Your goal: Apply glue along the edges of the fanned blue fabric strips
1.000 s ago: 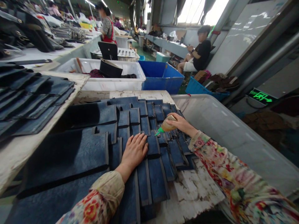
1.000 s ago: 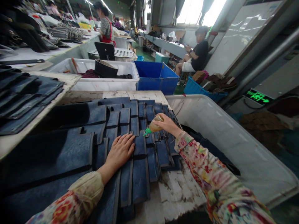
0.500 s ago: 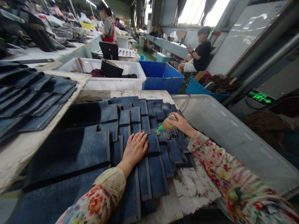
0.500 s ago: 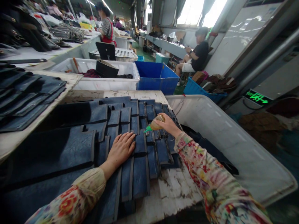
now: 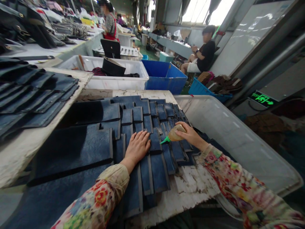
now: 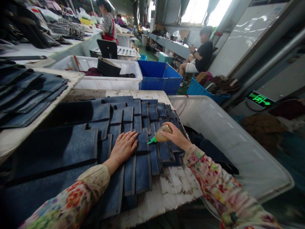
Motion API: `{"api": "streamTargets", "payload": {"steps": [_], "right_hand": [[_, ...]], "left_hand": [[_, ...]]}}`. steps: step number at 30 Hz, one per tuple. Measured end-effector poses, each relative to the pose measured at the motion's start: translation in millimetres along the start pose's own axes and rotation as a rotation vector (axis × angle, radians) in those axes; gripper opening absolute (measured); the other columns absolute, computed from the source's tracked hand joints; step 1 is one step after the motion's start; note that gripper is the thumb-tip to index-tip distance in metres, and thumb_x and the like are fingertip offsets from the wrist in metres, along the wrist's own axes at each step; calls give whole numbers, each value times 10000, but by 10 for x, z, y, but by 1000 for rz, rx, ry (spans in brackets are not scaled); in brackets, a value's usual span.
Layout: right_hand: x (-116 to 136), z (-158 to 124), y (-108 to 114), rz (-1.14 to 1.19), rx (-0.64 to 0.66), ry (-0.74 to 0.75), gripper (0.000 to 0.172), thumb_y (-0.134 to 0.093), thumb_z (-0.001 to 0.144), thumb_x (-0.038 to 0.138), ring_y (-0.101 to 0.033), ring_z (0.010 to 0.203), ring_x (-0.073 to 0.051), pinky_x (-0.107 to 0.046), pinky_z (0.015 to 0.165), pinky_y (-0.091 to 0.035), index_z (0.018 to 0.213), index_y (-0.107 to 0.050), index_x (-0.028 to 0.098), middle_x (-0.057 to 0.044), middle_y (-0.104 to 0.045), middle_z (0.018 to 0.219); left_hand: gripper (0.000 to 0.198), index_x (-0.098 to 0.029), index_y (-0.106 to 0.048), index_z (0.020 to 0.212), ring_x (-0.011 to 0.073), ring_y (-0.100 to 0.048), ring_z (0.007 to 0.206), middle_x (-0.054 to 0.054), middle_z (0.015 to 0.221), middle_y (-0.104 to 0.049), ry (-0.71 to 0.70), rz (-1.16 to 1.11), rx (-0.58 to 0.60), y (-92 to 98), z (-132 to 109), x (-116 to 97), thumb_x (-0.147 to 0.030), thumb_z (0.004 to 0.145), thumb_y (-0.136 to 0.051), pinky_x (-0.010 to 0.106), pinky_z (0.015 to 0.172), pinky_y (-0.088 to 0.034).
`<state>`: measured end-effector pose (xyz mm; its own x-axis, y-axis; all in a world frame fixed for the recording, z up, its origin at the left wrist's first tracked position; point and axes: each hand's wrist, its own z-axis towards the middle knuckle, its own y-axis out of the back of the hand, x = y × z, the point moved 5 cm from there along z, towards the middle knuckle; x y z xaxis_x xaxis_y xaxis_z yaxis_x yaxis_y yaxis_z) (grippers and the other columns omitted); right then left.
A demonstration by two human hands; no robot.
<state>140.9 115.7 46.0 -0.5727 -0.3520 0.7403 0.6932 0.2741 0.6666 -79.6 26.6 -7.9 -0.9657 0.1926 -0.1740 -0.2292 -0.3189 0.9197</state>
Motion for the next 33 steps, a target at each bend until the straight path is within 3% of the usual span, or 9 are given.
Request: {"api": "streamTargets", "payload": {"steps": [7, 19, 25, 33], "right_hand": [[114, -204, -14, -55, 18, -9, 447, -563, 746, 448, -548, 950, -213, -347, 876, -418, 1106, -512, 187, -55, -582, 1034], [55, -302, -33, -40, 21, -26, 465, -573, 742, 450, -546, 980, -221, -356, 882, -414, 1120, -512, 187, -58, -585, 1069], [39, -418, -47, -19, 132, -100, 434, -565, 745, 479, -573, 910, -221, -349, 812, -448, 1086, -543, 210, -34, -615, 985], [2, -493, -55, 28, 108, -133, 440, -570, 736, 463, -569, 912, -215, -337, 804, -453, 1084, -531, 196, -39, -610, 975]], "left_hand": [[384, -213, -514, 1235, 219, -438, 1217, 50, 1297, -532, -9, -2, -18, -7, 11, 2, -340, 905, -363, 419, 1036, -282], [389, -223, -524, 1232, 224, -445, 1213, 56, 1283, -544, -5, -27, -27, 5, 12, -4, -333, 901, -351, 421, 1036, -285], [391, -222, -524, 1230, 230, -442, 1213, 66, 1288, -537, -2, -39, -27, 16, 10, -13, -338, 897, -355, 429, 1039, -279], [392, -209, -519, 1230, 226, -433, 1215, 59, 1295, -531, -1, -21, -12, 11, 8, -18, -338, 906, -339, 421, 1041, -266]]}}
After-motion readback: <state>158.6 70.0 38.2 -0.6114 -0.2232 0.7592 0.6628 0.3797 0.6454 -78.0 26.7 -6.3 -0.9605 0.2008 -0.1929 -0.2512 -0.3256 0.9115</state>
